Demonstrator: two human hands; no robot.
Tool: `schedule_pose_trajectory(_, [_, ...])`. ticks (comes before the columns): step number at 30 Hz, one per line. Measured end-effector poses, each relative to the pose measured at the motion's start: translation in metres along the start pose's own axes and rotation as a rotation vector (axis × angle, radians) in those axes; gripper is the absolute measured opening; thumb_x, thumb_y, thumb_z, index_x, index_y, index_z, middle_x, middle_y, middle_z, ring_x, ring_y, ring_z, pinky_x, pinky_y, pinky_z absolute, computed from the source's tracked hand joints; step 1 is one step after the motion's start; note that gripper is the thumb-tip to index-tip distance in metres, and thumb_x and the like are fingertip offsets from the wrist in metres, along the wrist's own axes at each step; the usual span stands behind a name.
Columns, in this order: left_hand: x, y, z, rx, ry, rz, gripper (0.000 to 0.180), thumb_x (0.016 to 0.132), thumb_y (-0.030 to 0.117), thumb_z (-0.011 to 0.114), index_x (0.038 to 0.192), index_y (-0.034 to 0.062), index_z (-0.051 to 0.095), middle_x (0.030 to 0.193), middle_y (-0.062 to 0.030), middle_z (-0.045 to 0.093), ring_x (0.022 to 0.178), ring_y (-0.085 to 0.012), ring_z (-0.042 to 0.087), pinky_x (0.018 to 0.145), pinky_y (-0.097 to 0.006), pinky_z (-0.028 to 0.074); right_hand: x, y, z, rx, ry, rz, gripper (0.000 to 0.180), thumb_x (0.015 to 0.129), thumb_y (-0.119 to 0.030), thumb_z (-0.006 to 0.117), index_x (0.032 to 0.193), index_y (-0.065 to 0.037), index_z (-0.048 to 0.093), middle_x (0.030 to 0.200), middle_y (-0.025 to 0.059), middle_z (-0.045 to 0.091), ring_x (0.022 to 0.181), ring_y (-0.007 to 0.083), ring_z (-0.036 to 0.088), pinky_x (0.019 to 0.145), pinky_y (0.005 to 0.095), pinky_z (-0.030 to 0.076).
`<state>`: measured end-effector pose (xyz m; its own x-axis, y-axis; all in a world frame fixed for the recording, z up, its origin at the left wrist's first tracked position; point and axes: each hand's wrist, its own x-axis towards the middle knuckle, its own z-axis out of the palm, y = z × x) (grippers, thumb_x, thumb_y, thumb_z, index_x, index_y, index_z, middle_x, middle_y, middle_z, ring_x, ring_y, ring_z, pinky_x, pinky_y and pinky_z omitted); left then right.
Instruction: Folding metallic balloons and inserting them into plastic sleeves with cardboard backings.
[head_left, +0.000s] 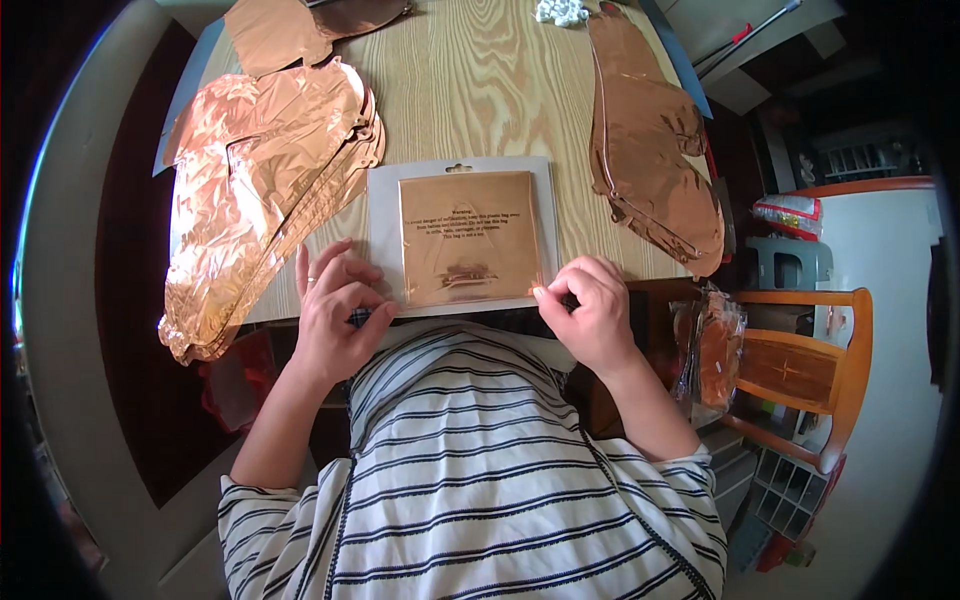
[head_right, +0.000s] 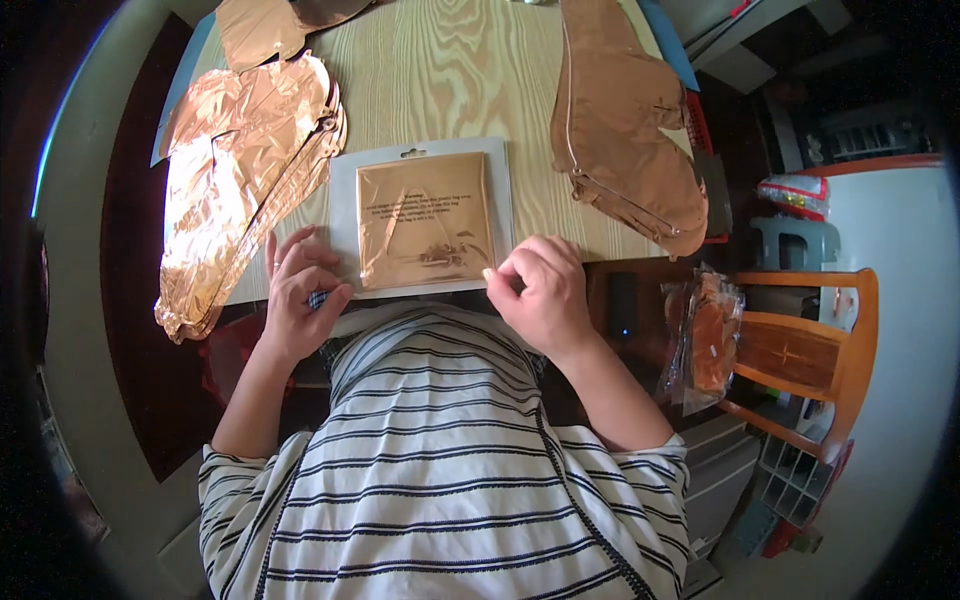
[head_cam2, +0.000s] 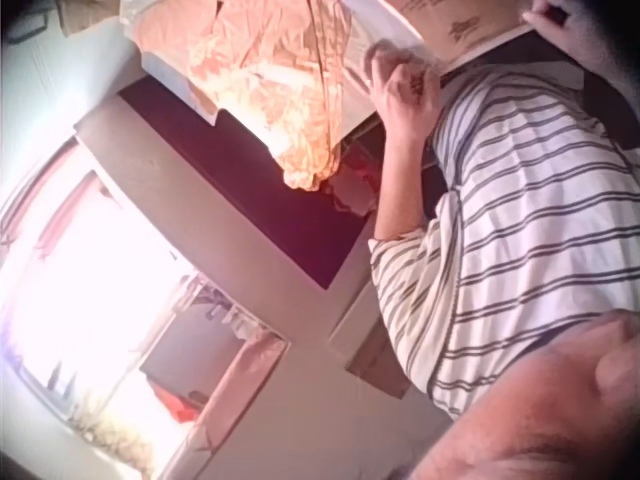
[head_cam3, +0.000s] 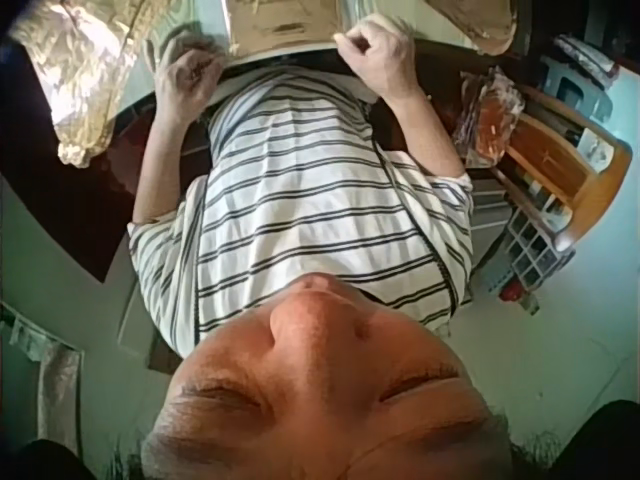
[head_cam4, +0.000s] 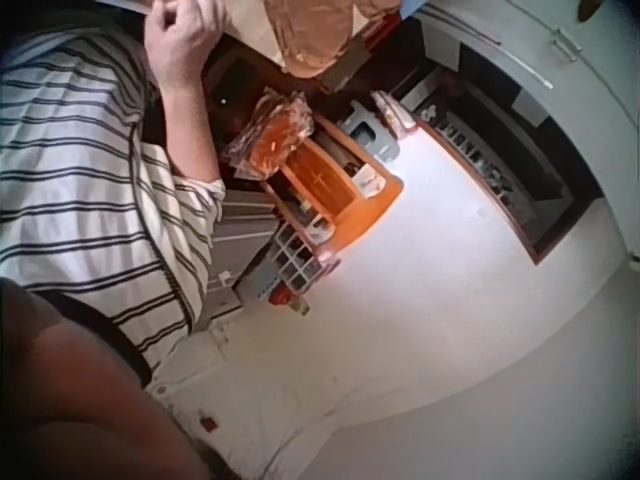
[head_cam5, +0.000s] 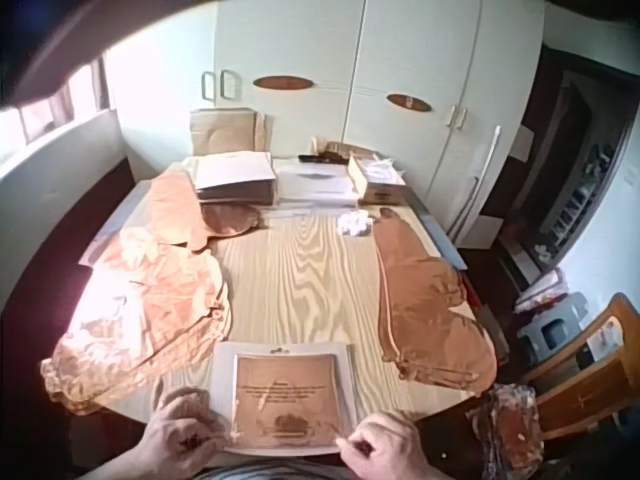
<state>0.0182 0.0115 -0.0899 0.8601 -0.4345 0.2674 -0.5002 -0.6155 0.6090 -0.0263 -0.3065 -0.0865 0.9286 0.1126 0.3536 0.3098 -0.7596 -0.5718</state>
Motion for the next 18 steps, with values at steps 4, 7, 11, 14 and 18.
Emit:
schedule_pose_trajectory(4, [0.004,0.005,-0.006,0.094,-0.119,-0.085,0.017,0.073,0.017,0.079,0.08,0.0099,0.066,0.111,-0.0061,0.061,0.128,-0.0366,0.05,0.119,-0.06,0.007,0.013,-0.013,-0.001,-0.043,-0.141,0.308,0.027,0.074,-0.016,0.081,0.078,-0.007,0.055,0.075,0.0087,0.062,0.073,0.0305,0.061,0.066,0.0434,0.047])
schedule_pose_trajectory(7, [0.006,0.002,-0.008,0.129,-0.09,-0.168,0.032,0.073,0.015,0.077,0.102,0.0098,0.065,0.119,-0.0087,0.058,0.129,-0.0372,0.048,0.118,-0.06,0.01,0.019,-0.013,-0.005,-0.091,-0.11,0.394,0.032,0.075,-0.019,0.082,0.086,-0.005,0.055,0.079,0.0113,0.063,0.075,0.0322,0.064,0.068,0.0449,0.049])
schedule_pose_trajectory(11, [-0.003,-0.003,0.0,0.154,0.113,0.009,0.054,0.07,0.018,0.077,0.121,0.009,0.06,0.13,-0.0137,0.055,0.134,-0.0368,0.045,0.118,-0.061,0.016,0.011,-0.015,-0.008,-0.175,-0.114,0.419,0.035,0.078,-0.026,0.081,0.09,-0.005,0.055,0.084,0.0137,0.065,0.074,0.0332,0.065,0.069,0.0449,0.052])
schedule_pose_trajectory(14, [-0.011,0.026,0.014,0.257,-0.011,0.243,0.069,0.072,0.024,0.077,0.136,0.0103,0.056,0.147,-0.0145,0.049,0.14,-0.0362,0.042,0.119,-0.058,0.02,0.004,-0.022,-0.006,-0.183,-0.115,0.418,0.034,0.08,-0.029,0.08,0.086,-0.006,0.057,0.075,0.0118,0.065,0.066,0.0323,0.065,0.062,0.0446,0.052])
schedule_pose_trajectory(18, [0.004,0.017,0.034,0.453,-0.081,0.308,0.064,0.08,0.017,0.071,0.141,0.0095,0.053,0.149,-0.0153,0.049,0.14,-0.0367,0.044,0.116,-0.053,0.029,-0.007,-0.029,-0.008,-0.132,-0.155,0.506,0.037,0.081,-0.036,0.08,0.077,-0.004,0.06,0.063,0.0112,0.065,0.056,0.0319,0.064,0.054,0.0424,0.052])
